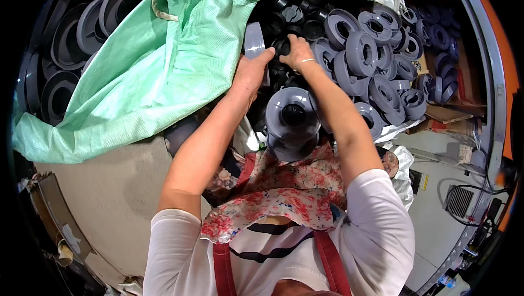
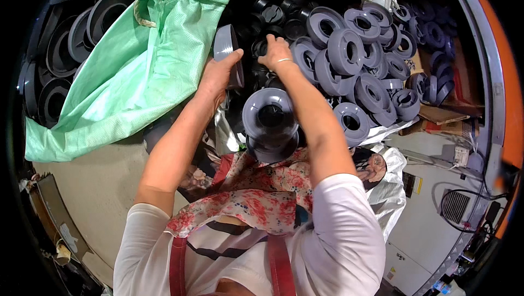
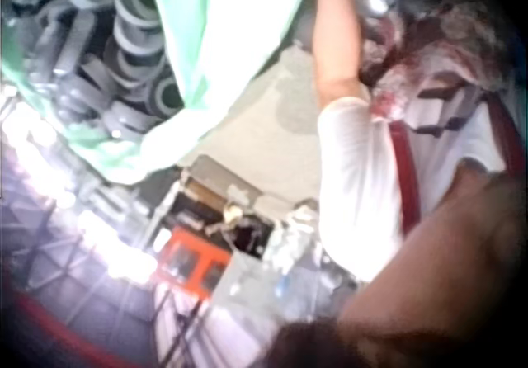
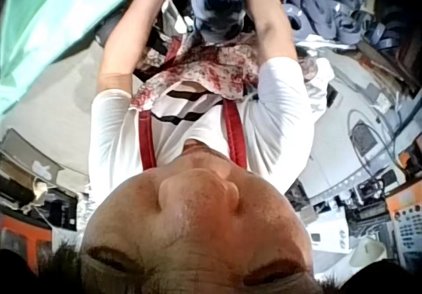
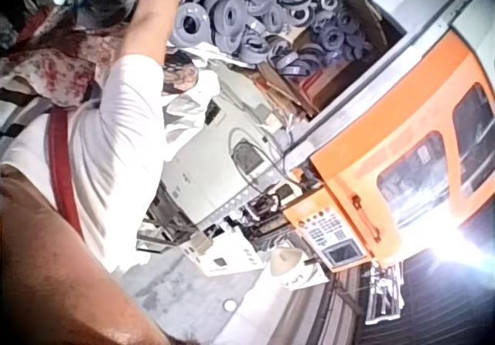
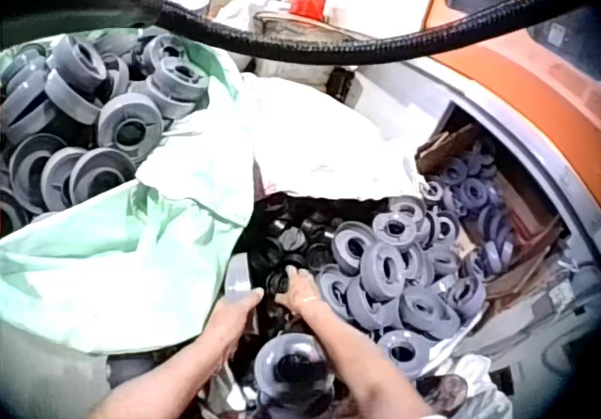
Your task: The person picks up a gray plastic base and a black ring from separate bags, aligns the ring inside the base, and presses it into place.
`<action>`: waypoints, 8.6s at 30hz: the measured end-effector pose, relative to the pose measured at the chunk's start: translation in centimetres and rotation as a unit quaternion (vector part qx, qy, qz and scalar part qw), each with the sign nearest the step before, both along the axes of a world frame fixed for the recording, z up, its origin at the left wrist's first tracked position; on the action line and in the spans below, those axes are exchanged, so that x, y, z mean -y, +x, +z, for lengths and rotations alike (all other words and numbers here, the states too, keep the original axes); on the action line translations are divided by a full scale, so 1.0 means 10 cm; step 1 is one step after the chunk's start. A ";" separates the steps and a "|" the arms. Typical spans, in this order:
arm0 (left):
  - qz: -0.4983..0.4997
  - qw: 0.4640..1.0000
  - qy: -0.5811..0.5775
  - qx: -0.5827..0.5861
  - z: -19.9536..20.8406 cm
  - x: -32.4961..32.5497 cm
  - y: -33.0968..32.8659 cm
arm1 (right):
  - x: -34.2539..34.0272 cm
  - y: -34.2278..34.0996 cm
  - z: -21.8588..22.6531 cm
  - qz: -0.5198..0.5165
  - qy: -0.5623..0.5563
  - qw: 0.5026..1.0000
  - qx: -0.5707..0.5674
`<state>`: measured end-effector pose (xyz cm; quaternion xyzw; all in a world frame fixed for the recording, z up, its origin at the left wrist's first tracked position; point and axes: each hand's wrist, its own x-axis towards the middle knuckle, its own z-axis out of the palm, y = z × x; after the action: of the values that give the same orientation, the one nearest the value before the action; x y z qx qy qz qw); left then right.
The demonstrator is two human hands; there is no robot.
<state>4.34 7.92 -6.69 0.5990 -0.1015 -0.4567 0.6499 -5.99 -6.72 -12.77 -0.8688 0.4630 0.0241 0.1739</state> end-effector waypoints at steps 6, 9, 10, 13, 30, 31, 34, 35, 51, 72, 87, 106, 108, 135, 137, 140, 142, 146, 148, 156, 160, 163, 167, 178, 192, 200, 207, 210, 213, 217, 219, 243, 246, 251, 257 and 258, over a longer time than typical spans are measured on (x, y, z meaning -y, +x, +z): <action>-0.053 0.995 -0.056 -0.062 0.18 -0.02 -0.04 | 0.05 -0.57 0.54 -0.056 0.081 0.983 0.154; -0.141 0.971 -0.102 -0.166 0.24 -0.02 -0.06 | -0.29 -0.56 0.96 0.044 0.095 0.964 0.246; -0.150 0.965 -0.116 -0.179 0.26 -0.02 -0.08 | -0.40 -0.54 1.10 0.088 0.080 0.963 0.243; -0.186 0.948 -0.146 -0.211 0.38 -0.05 -0.09 | -0.54 -0.55 1.34 0.107 0.040 0.977 0.178; -0.233 0.943 -0.173 -0.165 0.40 -0.12 -0.12 | -0.47 -0.70 1.51 -0.097 0.421 0.902 0.027; -0.232 0.944 -0.174 -0.157 0.40 -0.12 -0.12 | -0.46 -0.78 1.33 0.140 0.130 0.980 0.060; -0.241 0.951 -0.183 -0.064 0.40 -0.10 -0.16 | -0.44 -0.66 1.18 -0.046 0.301 0.927 0.221; -0.243 0.955 -0.168 0.030 0.39 -0.07 -0.14 | -0.33 -0.61 1.25 -0.184 0.562 0.779 0.210; -0.621 0.586 -0.107 0.509 -0.09 -0.39 -0.51 | 0.85 -0.21 0.14 0.014 -0.135 0.983 -0.127; -0.211 0.936 -0.165 -0.228 0.42 -0.01 -0.32 | -0.46 -0.74 1.58 0.084 0.146 0.955 0.245; -0.266 0.921 -0.161 -0.233 0.44 -0.08 -0.25 | -0.53 -0.81 1.68 0.172 -0.018 0.977 0.121; -0.218 0.958 -0.181 -0.039 0.42 -0.09 -0.33 | -0.31 -0.82 1.34 0.102 0.184 0.956 0.206; -0.239 0.943 -0.151 0.175 0.47 -0.13 -0.31 | -0.20 -0.75 1.37 -0.169 0.582 0.782 0.147; 0.030 0.980 -0.141 -0.139 0.42 0.16 -0.11 | 1.13 0.36 0.08 -0.237 0.113 0.959 0.105; 0.022 0.977 -0.139 -0.161 0.38 0.16 -0.08 | 1.04 0.25 0.18 -0.235 0.172 0.936 0.196; 0.014 0.974 -0.135 -0.181 0.35 0.15 -0.05 | 0.63 0.00 0.65 -0.118 0.029 0.945 0.304; -0.002 0.972 -0.145 -0.182 0.34 0.12 -0.05 | 0.16 -0.18 1.07 -0.044 -0.043 0.943 0.326; -0.096 0.940 -0.221 -0.242 0.39 0.10 -0.16 | -0.27 -0.56 1.35 0.150 0.051 0.935 0.316; -0.126 0.942 -0.222 -0.217 0.49 0.06 -0.22 | -0.27 -0.63 1.46 0.131 0.053 0.935 0.324; -0.262 0.923 -0.207 -0.189 0.59 -0.10 -0.21 | -0.54 -0.78 1.77 0.243 -0.109 0.955 0.129; -0.321 0.898 -0.203 -0.221 0.53 -0.14 -0.20 | -0.56 -0.90 1.80 0.355 -0.121 0.918 0.126; -0.332 0.889 -0.192 -0.249 0.55 -0.16 -0.20 | -0.55 -0.97 1.84 0.431 -0.127 0.883 0.138; -0.343 0.888 -0.196 -0.234 0.49 -0.17 -0.20 | -0.56 -0.97 1.80 0.474 -0.203 0.848 0.122; -0.289 0.898 -0.229 -0.239 0.58 -0.23 -0.37 | -0.60 -1.00 1.66 0.269 -0.071 0.945 0.172; -0.356 0.674 0.015 0.648 0.25 -0.17 -0.27 | -0.94 -1.56 0.75 0.143 0.192 0.971 0.001; -0.167 0.907 -0.134 0.364 0.41 -0.05 -0.35 | -0.61 -1.52 1.65 -0.126 0.344 0.816 0.447; -0.131 0.945 -0.182 -0.239 0.42 0.11 -0.30 | 0.61 -0.81 1.02 -0.166 0.097 0.891 0.412; -0.070 0.976 -0.160 -0.133 0.35 0.12 -0.30 | 1.44 -0.47 0.27 -0.205 -0.054 0.961 0.176; -0.074 0.972 -0.175 -0.137 0.42 0.10 -0.29 | 1.38 -0.11 0.13 -0.187 -0.089 0.977 0.049; -0.128 0.958 -0.198 -0.164 0.52 0.12 -0.25 | 1.50 -0.18 0.07 -0.167 -0.058 0.984 -0.032; -0.142 0.955 -0.202 -0.162 0.52 0.13 -0.26 | 1.41 -0.24 0.29 -0.172 -0.099 0.980 -0.033; -0.325 0.887 -0.204 -0.255 0.61 -0.09 -0.38 | -0.58 -1.13 1.97 0.295 -0.089 0.947 0.087; -0.299 0.892 -0.227 -0.253 0.64 -0.13 -0.43 | -0.60 -1.10 1.92 0.146 0.035 0.980 0.133; -0.300 0.899 -0.234 -0.217 0.60 -0.19 -0.53 | -0.62 -1.17 1.79 -0.140 0.375 0.905 0.145; -0.272 0.931 -0.234 -0.068 0.49 -0.17 -0.57 | -0.65 -1.08 1.70 -0.235 0.461 0.834 0.191; -0.284 0.936 -0.206 -0.018 0.52 -0.19 -0.56 | -0.59 -1.13 1.71 -0.229 0.582 0.754 0.200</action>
<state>-1.22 9.81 -1.46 0.3895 -0.3475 -0.6024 0.6039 -17.25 -0.81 4.30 -0.4527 0.4995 0.0742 0.7349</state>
